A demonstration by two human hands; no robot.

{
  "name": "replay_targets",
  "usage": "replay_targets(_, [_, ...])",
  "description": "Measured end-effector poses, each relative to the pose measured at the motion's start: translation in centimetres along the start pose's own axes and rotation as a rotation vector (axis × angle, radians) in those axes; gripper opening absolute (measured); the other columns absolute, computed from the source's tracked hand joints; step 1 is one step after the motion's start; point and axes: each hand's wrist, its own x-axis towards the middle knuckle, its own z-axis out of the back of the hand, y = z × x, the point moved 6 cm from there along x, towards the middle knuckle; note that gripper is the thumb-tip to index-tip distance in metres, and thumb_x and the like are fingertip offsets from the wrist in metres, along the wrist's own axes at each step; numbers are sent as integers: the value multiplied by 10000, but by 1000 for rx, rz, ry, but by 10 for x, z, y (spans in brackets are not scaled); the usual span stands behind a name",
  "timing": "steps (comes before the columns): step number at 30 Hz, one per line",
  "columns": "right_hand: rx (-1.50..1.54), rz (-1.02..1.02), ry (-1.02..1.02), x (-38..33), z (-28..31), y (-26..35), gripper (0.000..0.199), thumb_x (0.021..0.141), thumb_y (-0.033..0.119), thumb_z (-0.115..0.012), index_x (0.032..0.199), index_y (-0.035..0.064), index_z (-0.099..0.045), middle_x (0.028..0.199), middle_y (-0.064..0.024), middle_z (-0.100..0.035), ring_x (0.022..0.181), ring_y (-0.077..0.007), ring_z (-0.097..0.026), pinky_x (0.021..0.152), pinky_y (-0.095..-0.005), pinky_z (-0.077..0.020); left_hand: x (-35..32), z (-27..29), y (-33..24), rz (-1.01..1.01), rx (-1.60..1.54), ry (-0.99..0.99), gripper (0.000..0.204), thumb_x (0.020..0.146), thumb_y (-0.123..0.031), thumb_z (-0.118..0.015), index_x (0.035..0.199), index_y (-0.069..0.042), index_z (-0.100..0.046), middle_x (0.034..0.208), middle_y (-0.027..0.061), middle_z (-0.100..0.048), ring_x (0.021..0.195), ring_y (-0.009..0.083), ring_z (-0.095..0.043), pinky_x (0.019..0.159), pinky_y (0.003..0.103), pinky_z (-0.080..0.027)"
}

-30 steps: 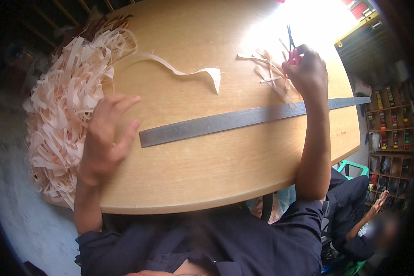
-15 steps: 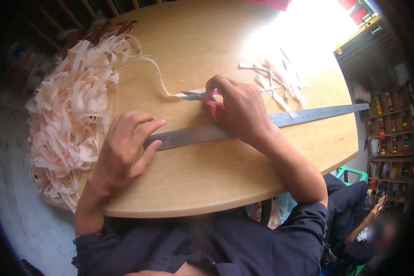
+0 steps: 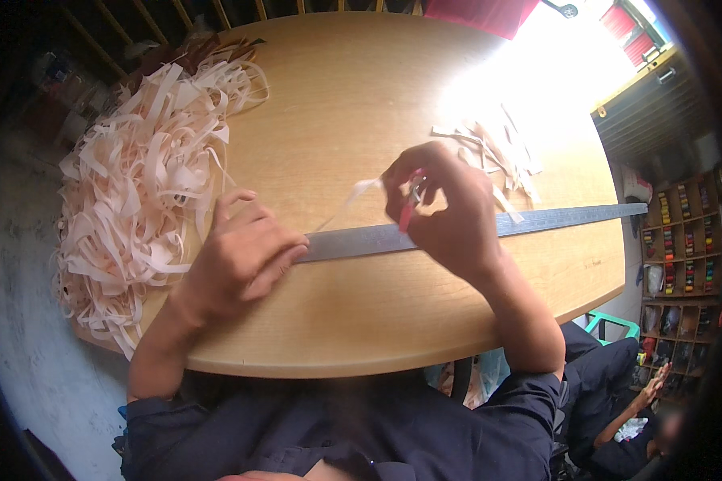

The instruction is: The person uses pink-handled scissors and a metal ruler to cut long strips of light-colored rubber material into uniform short segments. The cut pieces are placed in a pile on the table.

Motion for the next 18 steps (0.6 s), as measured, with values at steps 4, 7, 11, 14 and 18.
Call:
replay_targets(4, [-170,-78,-151,8,15,-16,230,797,-62,-785,944,44,-644,849,-69,-730,700,-101,-696,580,-242,-539,-1,19,12,28,24,-107,118,957,-172,-748,929,-62,-716,771,65,-674,795,251,-665,941,442,-464])
replay_targets(7, [-83,-296,-152,8,20,-31,207,832,-37,-777,953,21,-620,839,-83,-722,712,-109,-715,596,-251,-554,-2,41,19,34,7,-206,128,940,-141,-767,889,-44,-701,730,94,-657,665,296,-628,716,398,-486])
replay_targets(11, [-3,-417,-96,5,18,-35,196,861,-13,-773,959,7,-604,838,-88,-722,736,-136,-746,610,-259,-565,-9,69,27,188,15,-273,126,930,-105,-774,855,-33,-702,658,85,-608,576,287,-570,599,379,-448])
replay_targets(14, [-54,-393,-114,3,20,-30,197,862,-15,-772,962,11,-605,833,-88,-722,736,-155,-757,594,-260,-568,-12,80,37,283,55,-308,126,935,-116,-777,870,-37,-703,670,85,-609,584,253,-561,616,382,-440])
replay_targets(18, [-271,-234,-236,6,37,-25,217,845,-27,-792,981,22,-630,833,-91,-730,696,-169,-763,551,-256,-572,-13,85,53,277,98,-346,129,944,-116,-762,901,-13,-697,732,105,-638,679,270,-604,675,384,-463])
